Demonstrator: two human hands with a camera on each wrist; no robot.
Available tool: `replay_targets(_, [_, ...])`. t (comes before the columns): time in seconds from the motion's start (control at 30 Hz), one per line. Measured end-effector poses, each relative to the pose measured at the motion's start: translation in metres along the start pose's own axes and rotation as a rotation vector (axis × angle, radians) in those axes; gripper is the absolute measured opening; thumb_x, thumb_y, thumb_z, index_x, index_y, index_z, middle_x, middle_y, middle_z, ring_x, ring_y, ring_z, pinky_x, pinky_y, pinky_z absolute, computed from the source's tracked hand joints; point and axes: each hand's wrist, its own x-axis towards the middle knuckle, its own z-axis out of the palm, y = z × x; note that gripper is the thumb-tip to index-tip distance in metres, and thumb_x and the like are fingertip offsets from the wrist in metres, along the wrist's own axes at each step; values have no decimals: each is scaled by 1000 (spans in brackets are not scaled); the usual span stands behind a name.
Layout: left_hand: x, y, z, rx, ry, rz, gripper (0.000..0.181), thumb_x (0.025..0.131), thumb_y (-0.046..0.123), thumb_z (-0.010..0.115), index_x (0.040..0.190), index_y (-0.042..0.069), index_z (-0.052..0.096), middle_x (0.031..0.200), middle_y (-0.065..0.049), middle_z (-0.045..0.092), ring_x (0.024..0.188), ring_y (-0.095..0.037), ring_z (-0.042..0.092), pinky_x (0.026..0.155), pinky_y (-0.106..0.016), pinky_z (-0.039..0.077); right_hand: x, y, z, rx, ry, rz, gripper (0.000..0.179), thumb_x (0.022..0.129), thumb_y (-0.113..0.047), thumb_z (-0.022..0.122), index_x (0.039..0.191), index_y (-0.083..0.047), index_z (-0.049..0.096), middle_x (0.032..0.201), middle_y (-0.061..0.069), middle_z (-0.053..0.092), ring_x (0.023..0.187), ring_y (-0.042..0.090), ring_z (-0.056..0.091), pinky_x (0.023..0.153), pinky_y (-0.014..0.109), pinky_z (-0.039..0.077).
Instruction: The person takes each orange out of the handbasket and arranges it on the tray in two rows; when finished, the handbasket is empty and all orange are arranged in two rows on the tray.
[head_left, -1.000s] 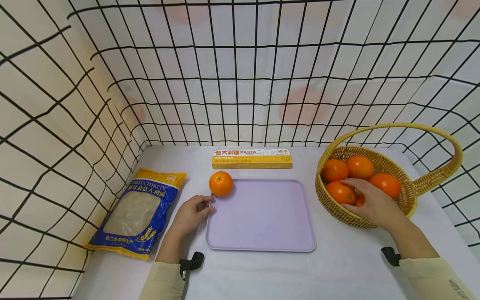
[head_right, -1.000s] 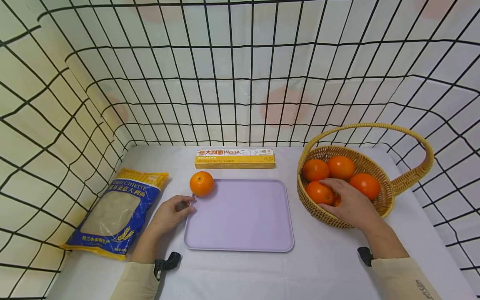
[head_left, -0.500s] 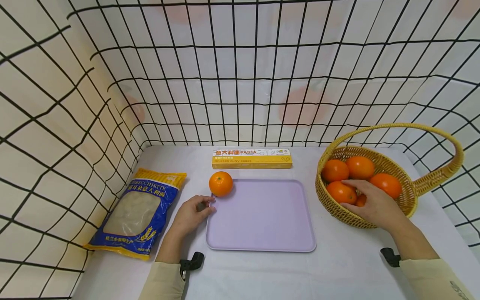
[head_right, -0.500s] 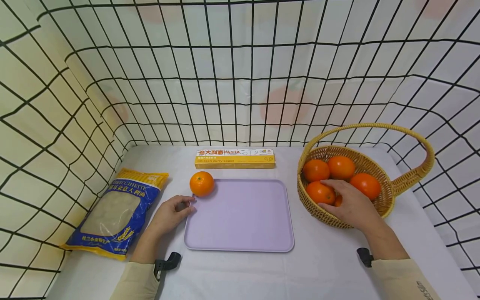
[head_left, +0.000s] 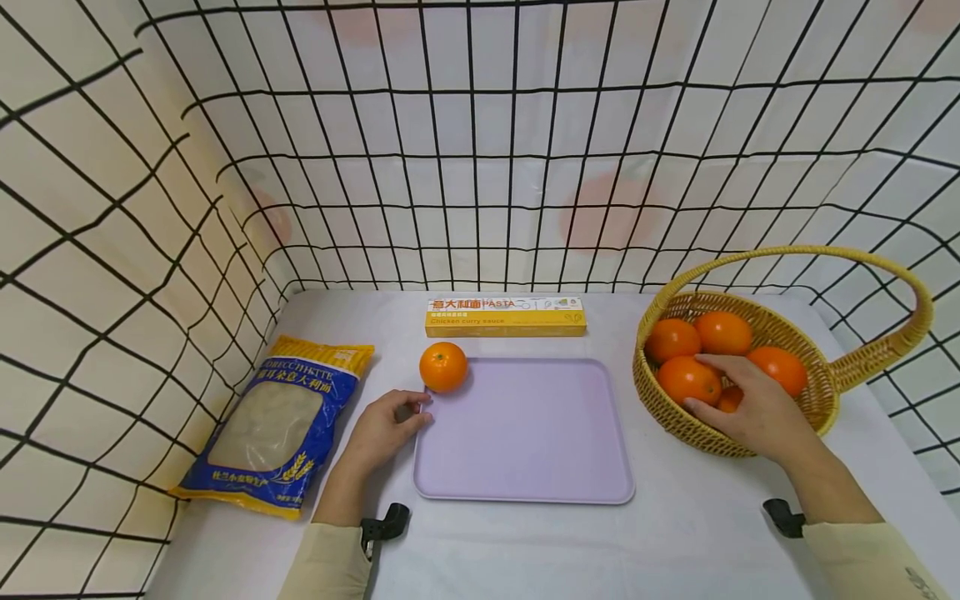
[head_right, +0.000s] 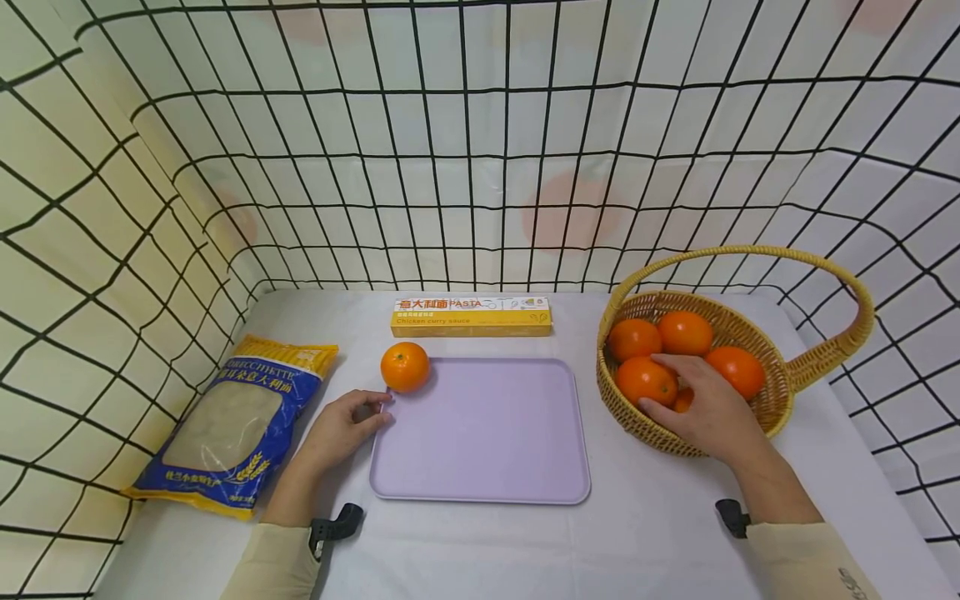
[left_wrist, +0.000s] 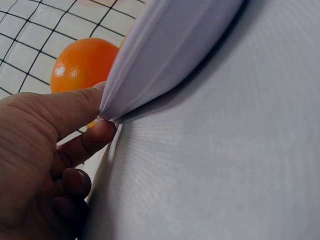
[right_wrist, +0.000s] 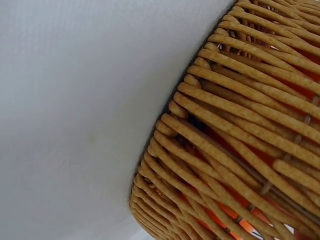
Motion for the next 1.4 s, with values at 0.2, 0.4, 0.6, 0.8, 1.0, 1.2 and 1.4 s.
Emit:
replay_targets(0.2, [0,0,0,6,-2,-4,28,92,27,77,119,22,74,105,1,67,99,-20,57,97,-44,50,-2,0,-1,39,45,-2,75,85,-47,82,144,-14,50,144,23,49,124,46,47,95,73,40])
replay_targets(0.4, [0,-1,0,5,0,1,28,92,26,77,119,22,74,105,0,67,99,-20,57,98,-45,50,-4,0,-1,41,62,17,76,85,-48,81,146,-18,48,146,21,48,126,48,44,95,74,39])
replay_targets(0.6, [1,0,0,-5,3,-3,28,91,27,78,119,23,74,106,0,67,101,-22,58,100,-46,50,-5,-2,-2,57,73,20,76,85,-46,81,148,-18,47,147,21,47,126,48,43,94,75,39])
replay_targets(0.8, [1,-1,0,2,3,-1,28,91,27,77,118,22,74,105,0,67,99,-21,57,98,-44,49,-6,-4,-3,95,119,0,72,86,-37,83,145,-16,49,142,19,49,118,44,49,90,62,47])
replay_targets(1.0, [0,-1,0,1,3,-3,27,91,27,78,118,23,74,104,1,67,98,-20,57,95,-42,49,-8,-4,-3,143,165,-4,69,83,-30,86,143,-16,53,139,17,51,115,41,52,85,15,37])
replay_targets(1.2, [0,-1,1,5,6,2,28,91,27,78,118,23,74,104,1,67,97,-19,57,94,-41,49,-11,-9,-5,192,226,1,66,85,-24,84,142,-13,53,136,19,50,111,11,52,82,-5,28])
replay_targets(1.4, [0,-1,1,0,3,-3,28,91,27,78,118,23,74,105,1,67,98,-20,57,96,-42,49,-11,-10,-4,183,263,-14,67,84,-21,84,143,-14,54,136,18,50,111,4,47,84,-6,26])
